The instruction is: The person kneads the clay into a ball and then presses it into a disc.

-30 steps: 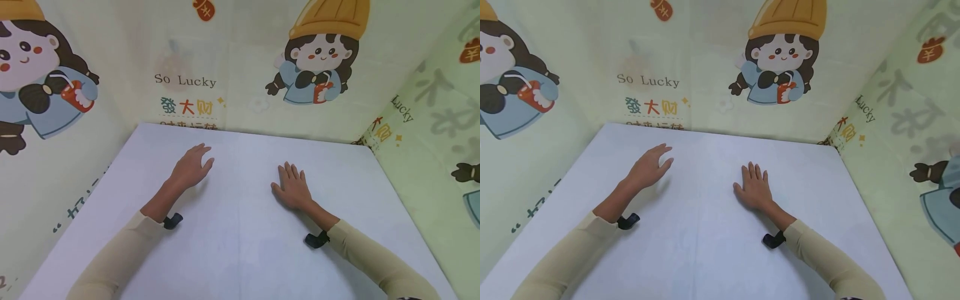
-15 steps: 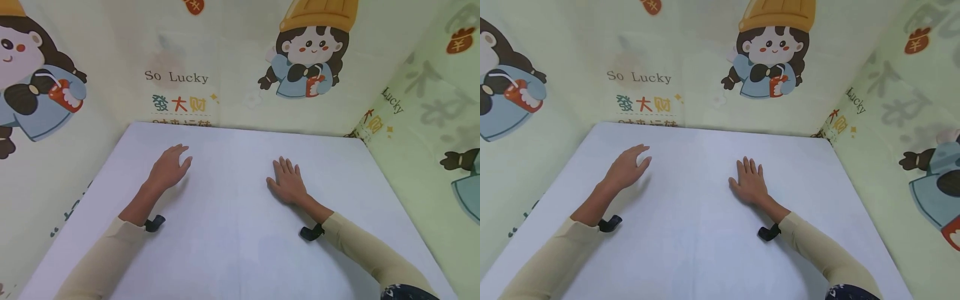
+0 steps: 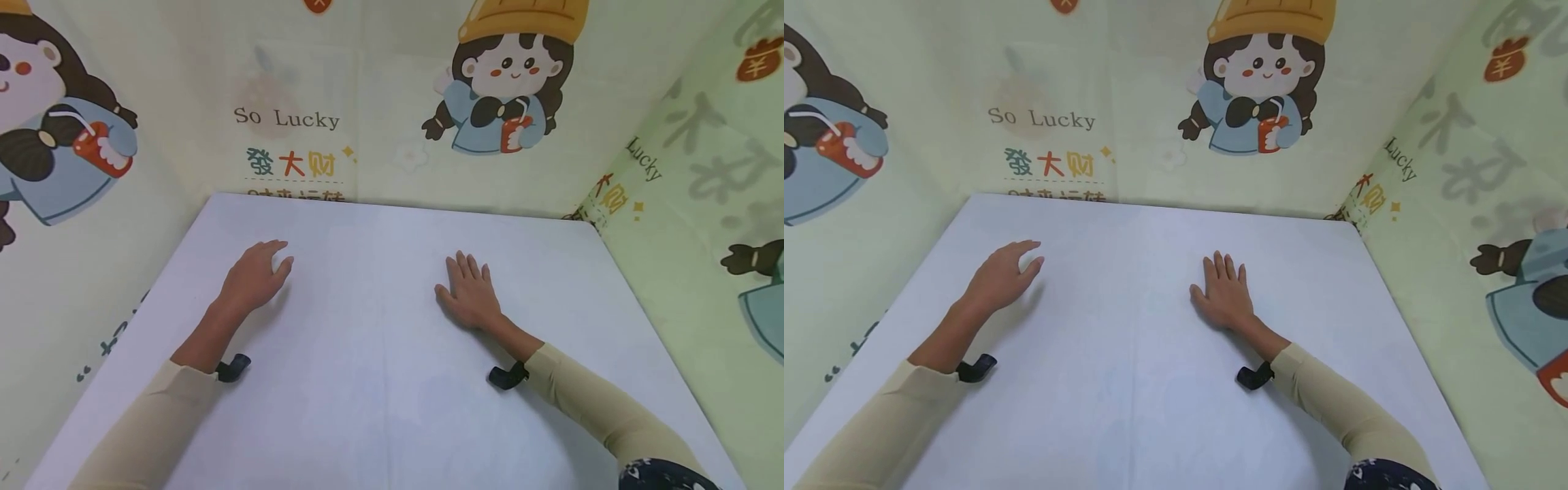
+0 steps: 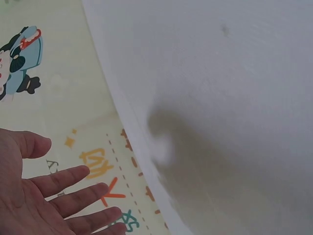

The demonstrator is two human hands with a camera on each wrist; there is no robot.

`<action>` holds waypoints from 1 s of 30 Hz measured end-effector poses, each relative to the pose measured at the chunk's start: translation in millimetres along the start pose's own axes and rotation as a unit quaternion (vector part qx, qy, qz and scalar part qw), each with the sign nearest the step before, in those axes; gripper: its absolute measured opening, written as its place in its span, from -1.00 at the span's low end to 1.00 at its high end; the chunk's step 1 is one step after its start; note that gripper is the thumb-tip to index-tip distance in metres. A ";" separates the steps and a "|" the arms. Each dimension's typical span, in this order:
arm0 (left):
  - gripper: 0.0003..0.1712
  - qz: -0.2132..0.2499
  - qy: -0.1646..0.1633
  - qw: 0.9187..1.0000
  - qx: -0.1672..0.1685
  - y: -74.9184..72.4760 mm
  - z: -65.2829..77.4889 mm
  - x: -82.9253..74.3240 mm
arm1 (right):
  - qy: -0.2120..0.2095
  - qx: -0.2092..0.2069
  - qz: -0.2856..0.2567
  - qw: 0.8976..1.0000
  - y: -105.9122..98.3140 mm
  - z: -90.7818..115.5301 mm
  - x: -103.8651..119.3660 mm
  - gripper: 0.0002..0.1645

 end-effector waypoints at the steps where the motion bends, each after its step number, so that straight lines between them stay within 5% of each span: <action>1: -0.39 -0.001 0.000 1.000 -0.001 -0.9 0.3 0.7 | 0.000 -0.001 0.000 1.000 -1.1 -0.2 -0.1 -0.05; 24: -0.41 0.003 -0.008 1.000 -0.007 -9.0 13.0 6.0 | 0.003 -0.001 -0.008 1.000 -1.0 0.3 0.3 -0.02; 30: -0.40 0.001 -0.007 1.000 -0.004 -8.1 9.2 2.9 | 0.005 -0.049 -0.118 0.992 -4.8 5.6 -5.7 -0.20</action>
Point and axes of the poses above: each hand's wrist, its own z-axis away from the middle knuckle, its own y-axis out of the palm, x = y × z, the point moved 3 cm from there along -z, towards the middle knuckle, and after that the axes turned 3 degrees about x, right-handed, at the moved point
